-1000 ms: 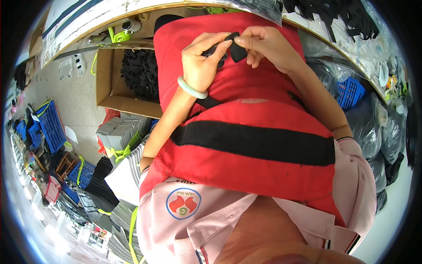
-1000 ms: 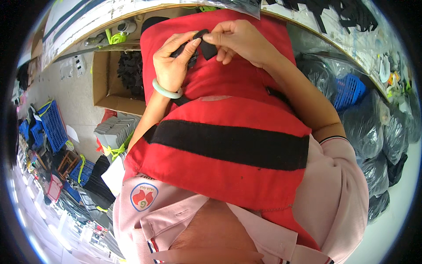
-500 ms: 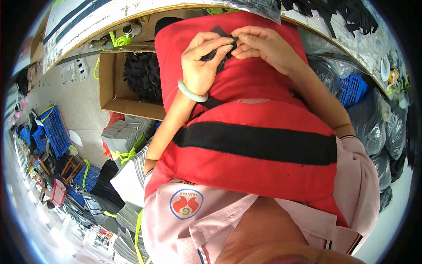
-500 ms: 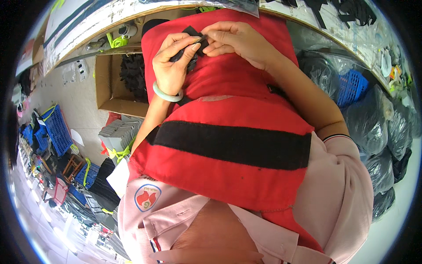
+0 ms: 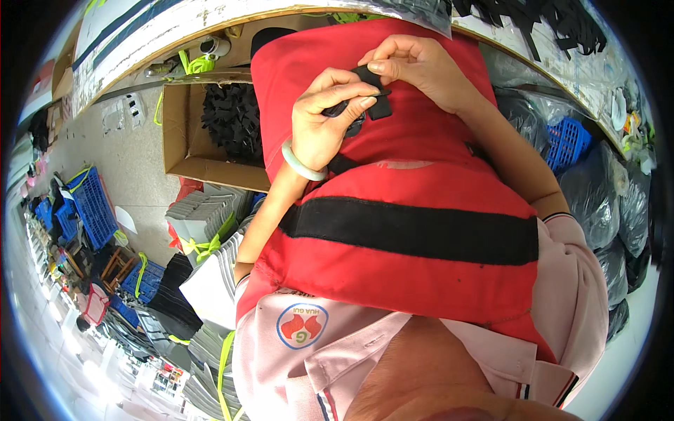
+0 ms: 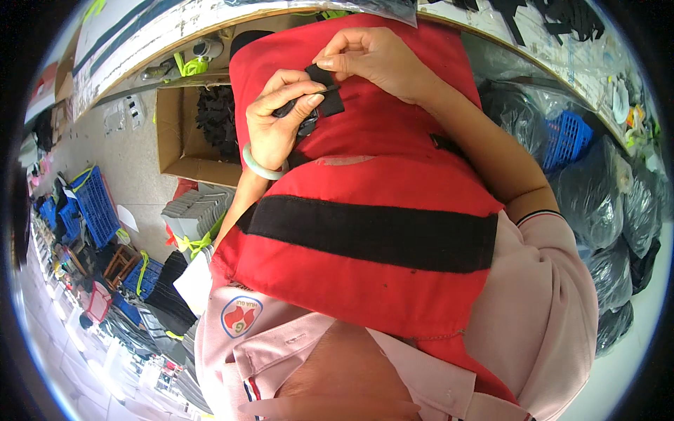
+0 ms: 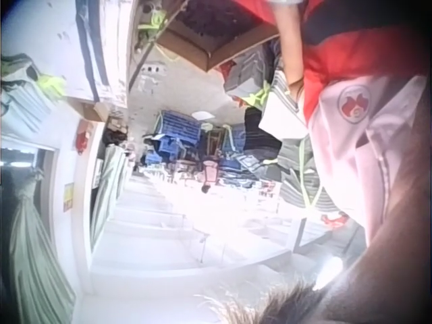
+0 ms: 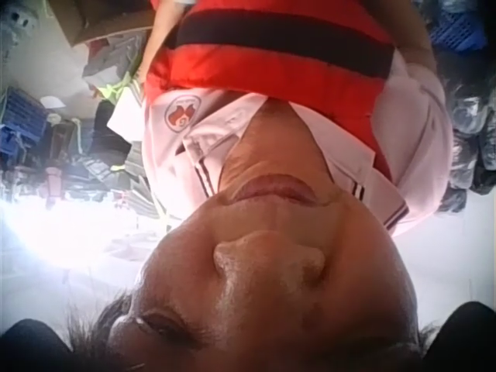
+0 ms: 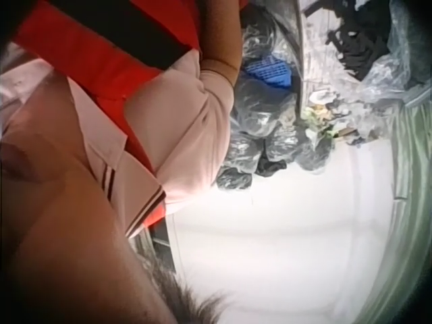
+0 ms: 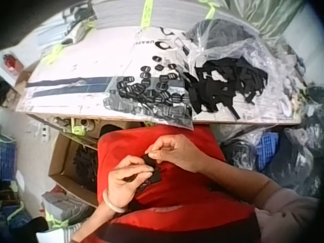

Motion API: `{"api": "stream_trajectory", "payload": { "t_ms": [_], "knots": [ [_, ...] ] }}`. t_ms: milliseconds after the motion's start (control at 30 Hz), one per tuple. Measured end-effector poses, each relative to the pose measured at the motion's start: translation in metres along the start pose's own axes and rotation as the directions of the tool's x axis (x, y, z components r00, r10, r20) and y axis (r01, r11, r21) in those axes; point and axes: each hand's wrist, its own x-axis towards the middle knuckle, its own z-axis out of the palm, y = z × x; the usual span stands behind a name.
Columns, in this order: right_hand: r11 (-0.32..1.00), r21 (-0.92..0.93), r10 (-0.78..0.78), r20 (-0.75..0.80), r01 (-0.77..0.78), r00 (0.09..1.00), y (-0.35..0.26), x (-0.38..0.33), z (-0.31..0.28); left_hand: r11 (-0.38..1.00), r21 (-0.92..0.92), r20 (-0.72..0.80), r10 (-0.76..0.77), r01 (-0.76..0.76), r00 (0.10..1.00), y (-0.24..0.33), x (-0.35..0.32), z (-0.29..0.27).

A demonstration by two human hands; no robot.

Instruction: The recorder is assembling black plastic buckles onto nylon straps by threading the strap through the buckle components.

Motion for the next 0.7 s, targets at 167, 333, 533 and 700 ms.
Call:
{"api": "stream_trajectory", "payload": {
  "t_ms": [167, 333, 533, 700],
  "knots": [
    [0.998, 0.048, 0.05, -0.024, -0.049, 0.998, 0.003, 0.003, 0.008, 0.999, -0.04, -0.035, -0.022, 0.021, 0.999, 0.0, -0.007, -0.005],
    [0.995, 0.081, -0.047, -0.084, 0.053, 0.995, 0.021, 0.028, 0.018, 0.977, -0.146, -0.067, -0.166, 0.155, 0.984, 0.009, -0.02, -0.014],
    [0.994, 0.093, 0.043, 0.064, -0.049, 0.997, 0.014, 0.036, 0.048, 0.956, 0.144, -0.319, -0.199, 0.254, 0.927, 0.021, -0.059, -0.085],
    [0.981, -0.186, 0.095, 0.17, -0.063, 0.981, 0.027, 0.034, 0.041, 0.925, -0.08, -0.613, -0.34, 0.372, 0.713, 0.011, -0.09, -0.128]
  ]
}}
